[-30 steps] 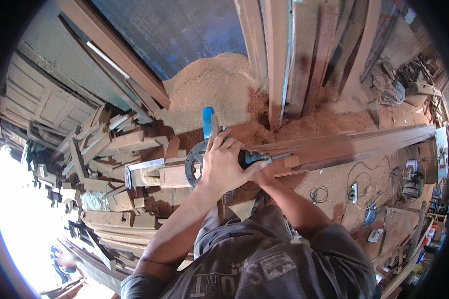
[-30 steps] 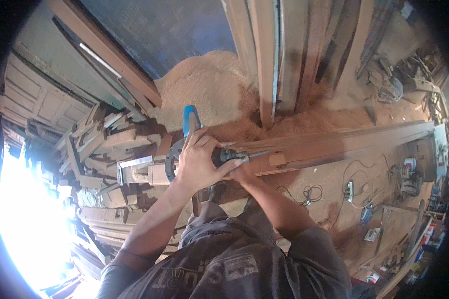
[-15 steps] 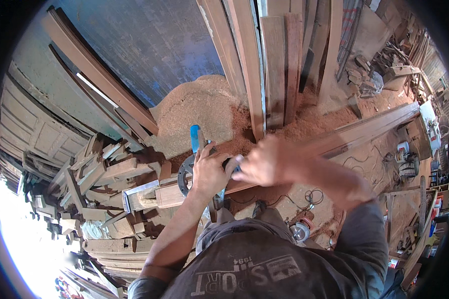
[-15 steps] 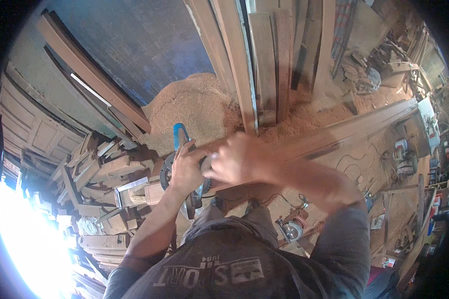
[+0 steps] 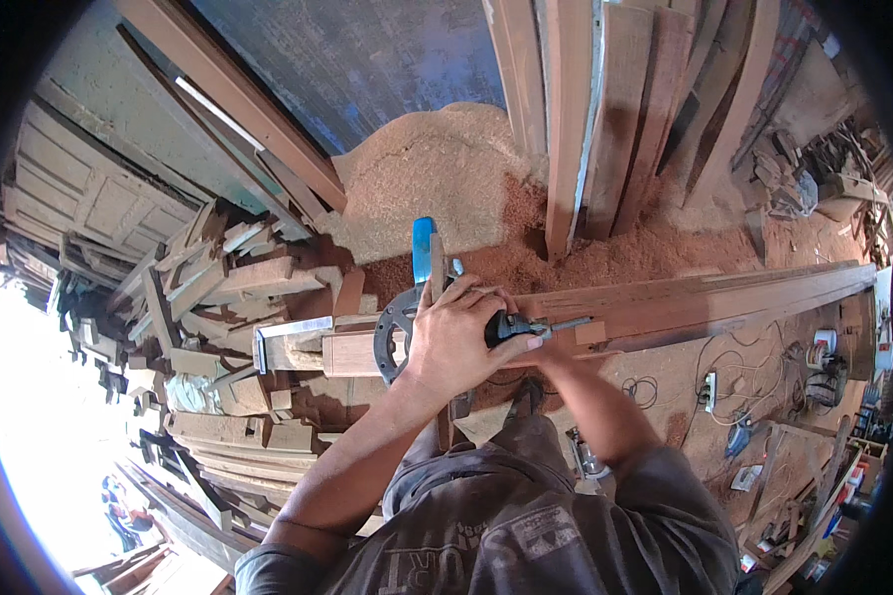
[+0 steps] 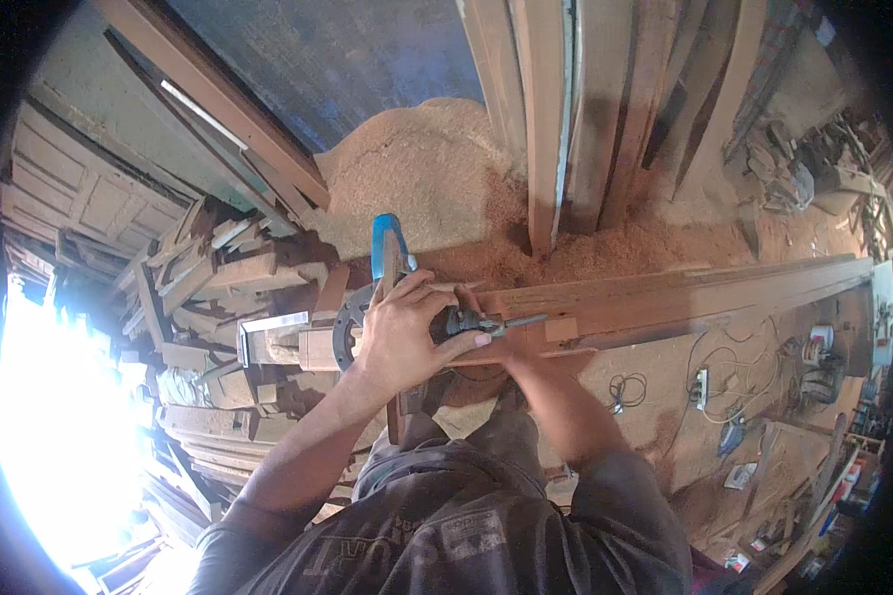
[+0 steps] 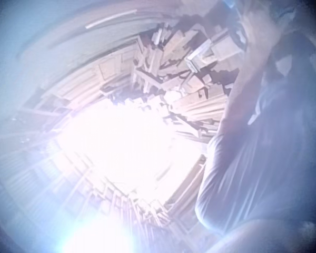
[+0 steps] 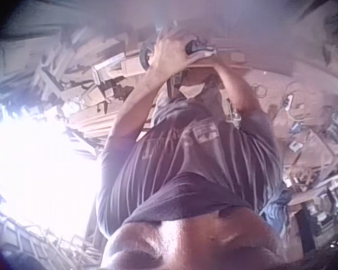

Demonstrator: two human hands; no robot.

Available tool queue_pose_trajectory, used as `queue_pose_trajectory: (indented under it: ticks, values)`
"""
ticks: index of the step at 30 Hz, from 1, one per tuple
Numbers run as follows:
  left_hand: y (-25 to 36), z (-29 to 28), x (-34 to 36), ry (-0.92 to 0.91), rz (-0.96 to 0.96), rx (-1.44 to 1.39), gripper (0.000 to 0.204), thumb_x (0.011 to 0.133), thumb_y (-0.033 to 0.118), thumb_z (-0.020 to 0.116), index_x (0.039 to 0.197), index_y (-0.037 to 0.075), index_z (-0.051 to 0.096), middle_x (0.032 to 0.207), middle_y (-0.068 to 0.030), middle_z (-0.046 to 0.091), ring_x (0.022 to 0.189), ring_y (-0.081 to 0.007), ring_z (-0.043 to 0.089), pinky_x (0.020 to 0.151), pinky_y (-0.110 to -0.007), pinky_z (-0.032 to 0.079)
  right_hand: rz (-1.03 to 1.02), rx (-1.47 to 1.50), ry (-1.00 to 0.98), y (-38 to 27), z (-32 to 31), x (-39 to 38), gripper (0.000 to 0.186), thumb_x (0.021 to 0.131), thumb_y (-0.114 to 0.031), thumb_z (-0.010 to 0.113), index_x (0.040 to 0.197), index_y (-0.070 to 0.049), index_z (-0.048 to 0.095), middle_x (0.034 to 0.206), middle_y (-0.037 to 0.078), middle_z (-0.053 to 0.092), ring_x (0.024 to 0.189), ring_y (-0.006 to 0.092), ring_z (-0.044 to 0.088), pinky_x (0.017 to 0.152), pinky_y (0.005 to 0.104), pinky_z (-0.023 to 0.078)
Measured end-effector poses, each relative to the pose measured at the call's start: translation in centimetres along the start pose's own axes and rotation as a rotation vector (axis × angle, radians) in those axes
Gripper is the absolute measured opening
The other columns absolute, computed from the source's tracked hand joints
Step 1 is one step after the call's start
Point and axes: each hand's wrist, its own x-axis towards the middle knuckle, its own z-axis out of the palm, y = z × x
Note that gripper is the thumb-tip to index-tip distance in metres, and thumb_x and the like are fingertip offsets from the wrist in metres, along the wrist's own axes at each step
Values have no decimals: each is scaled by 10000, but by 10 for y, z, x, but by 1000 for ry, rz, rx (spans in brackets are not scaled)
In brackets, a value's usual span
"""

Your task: The person uses a circular saw to cut a long wooden plank on a workbench. They guide the saw along the wood, creating sawdust, and then set the tool down. Another person is visible in the background working with wood.

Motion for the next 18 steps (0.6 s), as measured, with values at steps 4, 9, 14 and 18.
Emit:
queue_pose_trajectory:
  ticks: [4,9,14,18]
  values:
    - [2,0,-1,-11,-12,23,609,832,623,858,1096,76,824,1195,-135,791,1343,-320,660,1099,-550,519,176,-45,308,-30,50,-81,364,1183,-317,444,1113,-34,662,850,97,745,824,232,729,717,459,559]
    - [1,2,-6,5,-9,19,632,858,673,801,1085,84,830,1155,-136,798,1316,-310,670,1230,-662,324,51,-452,155,-137,35,-144,309,1140,-282,525,978,-49,646,788,142,722,738,323,756,630,455,545]
    - [-1,9,-10,35,16,60,624,873,695,768,1082,111,832,1155,-109,800,1280,-277,691,1273,-759,134,-304,-1170,-210,-255,-20,-136,267,1037,-326,665,960,-75,715,793,108,733,777,304,785,655,456,595]
    - [-5,11,-9,51,58,46,543,870,602,819,1099,110,822,1194,-89,794,1242,-263,713,1281,-750,114,-621,-1332,-357,-296,-43,-76,316,1018,-380,728,876,-98,731,813,108,748,638,285,740,576,467,577]
